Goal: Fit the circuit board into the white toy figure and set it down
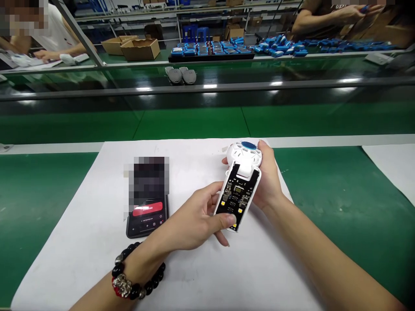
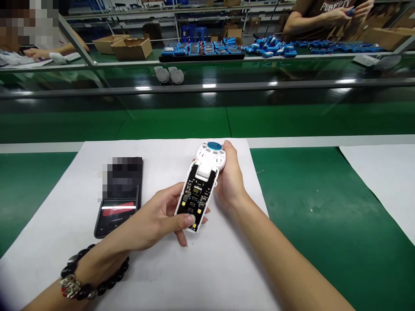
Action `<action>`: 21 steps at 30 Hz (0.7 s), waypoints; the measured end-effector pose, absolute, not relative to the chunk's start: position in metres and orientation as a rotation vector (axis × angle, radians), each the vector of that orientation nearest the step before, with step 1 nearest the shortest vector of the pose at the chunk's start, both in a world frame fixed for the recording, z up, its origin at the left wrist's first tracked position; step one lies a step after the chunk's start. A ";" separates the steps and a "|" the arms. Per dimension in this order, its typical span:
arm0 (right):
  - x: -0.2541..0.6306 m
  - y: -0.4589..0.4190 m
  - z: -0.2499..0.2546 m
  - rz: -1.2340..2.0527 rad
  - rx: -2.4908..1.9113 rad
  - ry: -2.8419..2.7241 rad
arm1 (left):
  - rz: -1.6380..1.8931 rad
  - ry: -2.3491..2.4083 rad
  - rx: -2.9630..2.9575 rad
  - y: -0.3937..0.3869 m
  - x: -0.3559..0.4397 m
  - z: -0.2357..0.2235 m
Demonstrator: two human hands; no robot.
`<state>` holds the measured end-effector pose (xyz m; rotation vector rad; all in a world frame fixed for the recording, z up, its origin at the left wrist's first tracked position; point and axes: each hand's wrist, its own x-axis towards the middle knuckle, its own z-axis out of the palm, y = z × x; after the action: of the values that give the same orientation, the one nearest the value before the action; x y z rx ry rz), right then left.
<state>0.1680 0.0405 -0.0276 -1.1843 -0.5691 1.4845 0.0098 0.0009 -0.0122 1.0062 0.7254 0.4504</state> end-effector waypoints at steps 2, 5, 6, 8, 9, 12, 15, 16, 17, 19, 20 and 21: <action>0.168 0.040 -0.027 1.507 -1.190 -0.543 | 0.455 0.741 1.012 0.001 0.011 -0.012; 0.168 0.040 -0.028 1.511 -1.171 -0.541 | 0.439 0.734 1.017 0.001 0.009 -0.011; 0.169 0.040 -0.029 1.507 -1.164 -0.539 | 0.435 0.723 1.017 0.001 0.007 -0.010; 0.170 0.040 -0.030 1.498 -1.163 -0.522 | 0.437 0.699 1.015 0.001 0.005 -0.009; 0.171 0.040 -0.031 1.496 -1.164 -0.515 | 0.439 0.695 1.018 0.001 0.005 -0.009; 0.171 0.041 -0.032 1.486 -1.167 -0.517 | 0.432 0.703 1.026 0.001 0.005 -0.010; 0.170 0.041 -0.033 1.466 -1.183 -0.531 | 0.434 0.721 1.022 0.002 0.008 -0.013; 0.170 0.041 -0.034 1.453 -1.192 -0.540 | 0.435 0.725 1.018 0.002 0.009 -0.013; 0.170 0.042 -0.035 1.441 -1.199 -0.554 | 0.436 0.729 1.013 0.002 0.010 -0.013; 0.172 0.043 -0.039 1.424 -1.207 -0.606 | 0.438 0.717 0.998 0.003 0.010 -0.012; 0.174 0.045 -0.041 1.414 -1.208 -0.644 | 0.432 0.703 0.984 0.003 0.009 -0.012; 0.177 0.047 -0.043 1.395 -1.205 -0.690 | 0.419 0.686 0.963 0.004 0.008 -0.011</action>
<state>0.1772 0.0466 -0.0433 -1.2049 -0.6899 1.3950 0.0085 0.0036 -0.0115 0.9631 0.6863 0.4195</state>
